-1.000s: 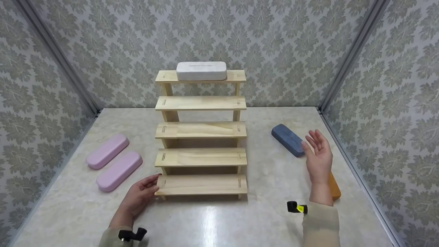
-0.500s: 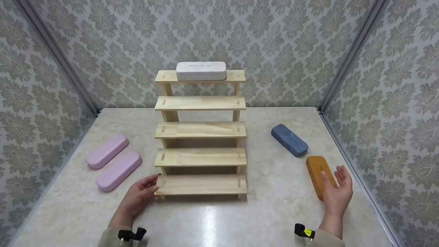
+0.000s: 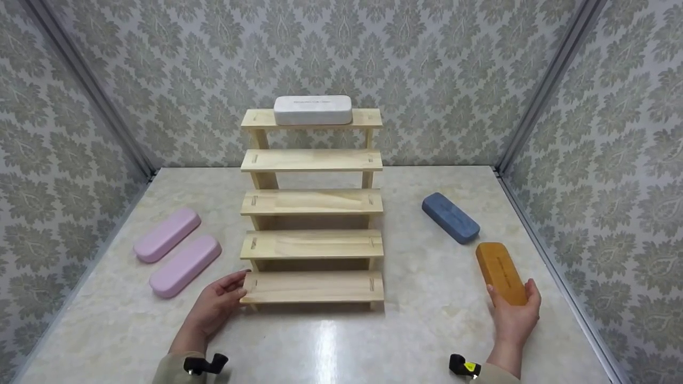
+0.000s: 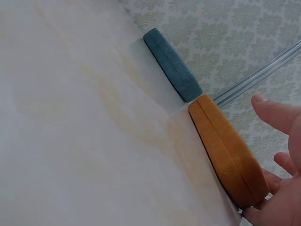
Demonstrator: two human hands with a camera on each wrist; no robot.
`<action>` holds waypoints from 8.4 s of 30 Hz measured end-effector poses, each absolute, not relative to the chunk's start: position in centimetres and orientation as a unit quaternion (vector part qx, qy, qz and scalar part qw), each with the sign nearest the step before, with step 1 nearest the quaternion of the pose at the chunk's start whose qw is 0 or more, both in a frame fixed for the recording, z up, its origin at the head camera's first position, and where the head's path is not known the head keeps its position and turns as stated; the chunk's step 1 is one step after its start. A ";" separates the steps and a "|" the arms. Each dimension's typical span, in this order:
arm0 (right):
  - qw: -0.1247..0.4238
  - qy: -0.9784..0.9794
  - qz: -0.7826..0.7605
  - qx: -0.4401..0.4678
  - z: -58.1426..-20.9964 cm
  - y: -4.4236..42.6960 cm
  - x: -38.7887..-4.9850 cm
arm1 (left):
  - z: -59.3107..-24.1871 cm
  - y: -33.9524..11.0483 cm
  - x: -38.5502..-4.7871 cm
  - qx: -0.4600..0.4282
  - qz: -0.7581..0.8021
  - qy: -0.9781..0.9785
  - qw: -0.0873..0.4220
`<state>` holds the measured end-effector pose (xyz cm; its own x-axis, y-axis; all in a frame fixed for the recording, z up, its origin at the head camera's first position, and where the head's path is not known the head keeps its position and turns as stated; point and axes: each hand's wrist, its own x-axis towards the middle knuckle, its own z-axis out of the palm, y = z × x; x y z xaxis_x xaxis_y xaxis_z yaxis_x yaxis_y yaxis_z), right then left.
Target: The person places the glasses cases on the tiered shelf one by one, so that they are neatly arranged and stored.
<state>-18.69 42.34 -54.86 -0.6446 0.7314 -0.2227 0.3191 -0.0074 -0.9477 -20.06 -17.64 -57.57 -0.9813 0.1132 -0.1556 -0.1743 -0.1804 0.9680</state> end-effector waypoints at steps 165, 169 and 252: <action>-0.028 -0.648 0.743 0.164 -33.8 21.1 -37.2 | -57.6 -17.8 -20.1 -0.010 0.783 0.614 0.100; -0.037 -0.661 0.733 0.157 -33.8 20.2 -37.9 | -57.6 -17.8 -20.1 -0.004 0.785 0.612 0.101; -0.042 -0.782 0.594 0.185 -34.4 22.4 -38.7 | -57.6 -17.8 -20.1 -0.015 0.781 0.616 0.102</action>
